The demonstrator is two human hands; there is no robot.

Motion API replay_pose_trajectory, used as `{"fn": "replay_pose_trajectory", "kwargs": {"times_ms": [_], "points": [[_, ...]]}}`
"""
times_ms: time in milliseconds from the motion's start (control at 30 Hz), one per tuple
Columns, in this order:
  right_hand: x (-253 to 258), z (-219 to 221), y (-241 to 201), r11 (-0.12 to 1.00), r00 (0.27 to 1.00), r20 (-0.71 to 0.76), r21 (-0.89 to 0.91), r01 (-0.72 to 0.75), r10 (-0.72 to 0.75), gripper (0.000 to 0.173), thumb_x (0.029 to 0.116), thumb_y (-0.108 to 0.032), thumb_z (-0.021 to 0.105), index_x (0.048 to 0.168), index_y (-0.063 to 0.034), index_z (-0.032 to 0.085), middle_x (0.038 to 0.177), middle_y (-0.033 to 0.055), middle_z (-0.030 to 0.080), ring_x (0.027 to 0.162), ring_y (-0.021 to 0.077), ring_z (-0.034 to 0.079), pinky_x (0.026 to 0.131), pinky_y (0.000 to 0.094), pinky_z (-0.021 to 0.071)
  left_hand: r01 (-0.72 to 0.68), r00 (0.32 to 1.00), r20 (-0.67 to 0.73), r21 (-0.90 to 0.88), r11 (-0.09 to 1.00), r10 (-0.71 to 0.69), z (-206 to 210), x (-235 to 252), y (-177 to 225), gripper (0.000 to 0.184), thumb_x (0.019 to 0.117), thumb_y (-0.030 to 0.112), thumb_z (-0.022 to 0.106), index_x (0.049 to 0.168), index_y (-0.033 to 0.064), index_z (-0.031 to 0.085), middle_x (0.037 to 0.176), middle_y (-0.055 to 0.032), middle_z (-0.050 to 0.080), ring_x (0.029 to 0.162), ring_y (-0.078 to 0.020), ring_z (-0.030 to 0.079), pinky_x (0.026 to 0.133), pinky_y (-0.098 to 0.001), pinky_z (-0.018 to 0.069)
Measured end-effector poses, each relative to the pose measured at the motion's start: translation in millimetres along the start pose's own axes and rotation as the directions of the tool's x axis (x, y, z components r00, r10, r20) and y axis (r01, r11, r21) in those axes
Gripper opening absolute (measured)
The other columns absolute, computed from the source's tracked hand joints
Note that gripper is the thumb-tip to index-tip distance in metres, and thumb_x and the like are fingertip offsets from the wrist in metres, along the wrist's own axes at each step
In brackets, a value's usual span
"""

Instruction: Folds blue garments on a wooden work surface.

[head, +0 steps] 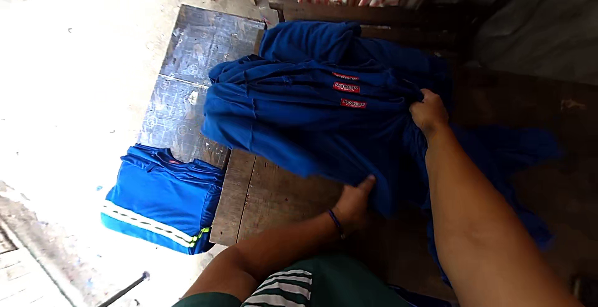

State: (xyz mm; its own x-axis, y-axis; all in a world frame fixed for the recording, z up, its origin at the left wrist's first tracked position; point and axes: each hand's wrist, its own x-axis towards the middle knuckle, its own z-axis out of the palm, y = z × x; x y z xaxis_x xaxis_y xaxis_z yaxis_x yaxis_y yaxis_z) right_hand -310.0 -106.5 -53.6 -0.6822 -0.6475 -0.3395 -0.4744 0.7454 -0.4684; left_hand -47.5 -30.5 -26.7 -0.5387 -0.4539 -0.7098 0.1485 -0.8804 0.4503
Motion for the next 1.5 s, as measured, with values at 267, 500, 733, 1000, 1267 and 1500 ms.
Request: {"fn": "replay_pose_trajectory", "kwargs": {"times_ms": [267, 500, 733, 1000, 1267, 1500], "points": [[-40, 6, -1, 0.999, 0.988, -0.151, -0.036, 0.031, -0.036, 0.044, 0.098, -0.019, 0.057, 0.141, -0.008, 0.056, 0.126, 0.0303, 0.064, 0.119, 0.0516, 0.06, 0.091, 0.0755, 0.0417, 0.371, 0.915, 0.072, 0.239, 0.897, -0.398, -40, -11, -27, 0.04, 0.1105, 0.026, 0.046, 0.143, 0.0032, 0.041, 0.125, -0.0167, 0.063, 0.106, -0.0259, 0.069, 0.087, -0.041, 0.0595], [-72, 22, 9, 0.995, 0.953, -0.29, -0.063, 0.071, -0.086, 0.051, 0.0942, -0.017, 0.057, 0.144, -0.0058, 0.052, 0.127, 0.0266, 0.066, 0.117, 0.0467, 0.064, 0.09, 0.0688, 0.0457, 0.152, 0.847, 0.126, 0.874, 0.461, -0.517, -107, -51, 34, 0.049, 0.1115, 0.038, 0.038, 0.134, -0.0012, 0.058, 0.116, -0.0147, 0.069, 0.103, -0.0192, 0.068, 0.095, -0.0394, 0.0539], [-66, 19, 3, 0.997, 0.972, -0.234, -0.071, 0.015, -0.031, 0.051, 0.0967, -0.016, 0.056, 0.147, -0.0085, 0.049, 0.128, 0.0264, 0.065, 0.119, 0.0467, 0.063, 0.09, 0.0694, 0.0458, -0.218, 0.888, 0.297, 0.945, -0.245, 0.352, -163, -43, 46, 0.059, 0.0806, 0.02, 0.087, 0.133, 0.0059, 0.064, 0.137, -0.0291, 0.055, 0.128, -0.0494, 0.05, 0.102, -0.0654, 0.0413], [-109, 23, 7, 0.974, 0.914, -0.34, -0.037, 0.223, -0.222, 0.048, 0.0926, -0.006, 0.061, 0.139, 0.002, 0.054, 0.123, 0.0333, 0.065, 0.114, 0.0524, 0.063, 0.09, 0.0716, 0.0461, -0.497, 0.703, 0.504, 0.853, -0.16, 0.502, -232, -43, 64, 0.015, 0.0913, -0.009, 0.059, 0.099, -0.0096, 0.072, 0.103, -0.0265, 0.068, 0.107, -0.0439, 0.064, 0.098, -0.0562, 0.0486], [-232, 111, 84, 0.728, 0.704, -0.225, -0.37, 0.578, -0.673, 0.024, 0.0809, 0.003, 0.07, 0.104, 0.0056, 0.073, 0.112, 0.0288, 0.07, 0.103, 0.0522, 0.066, 0.087, 0.0683, 0.0475, -0.684, 0.499, 0.73, 0.662, -0.306, 0.467, -229, -40, 77, 0.015, 0.0873, -0.001, 0.064, 0.095, -0.0011, 0.076, 0.094, -0.017, 0.068, 0.097, -0.0323, 0.065, 0.091, -0.0471, 0.0514], [-244, 133, 90, 0.812, 0.742, -0.336, -0.308, 0.496, -0.581, 0.026, 0.0907, -0.003, 0.064, 0.114, 0.0055, 0.069, 0.126, 0.0282, 0.066, 0.121, 0.0503, 0.06, 0.101, 0.0665, 0.0421, -0.72, 0.461, 0.72, 0.645, -0.256, 0.519, -221, -32, 87, 0.014, 0.0888, -0.002, 0.062, 0.096, -0.0054, 0.074, 0.096, -0.0198, 0.067, 0.095, -0.0284, 0.065, 0.089, -0.0385, 0.0526]]}}
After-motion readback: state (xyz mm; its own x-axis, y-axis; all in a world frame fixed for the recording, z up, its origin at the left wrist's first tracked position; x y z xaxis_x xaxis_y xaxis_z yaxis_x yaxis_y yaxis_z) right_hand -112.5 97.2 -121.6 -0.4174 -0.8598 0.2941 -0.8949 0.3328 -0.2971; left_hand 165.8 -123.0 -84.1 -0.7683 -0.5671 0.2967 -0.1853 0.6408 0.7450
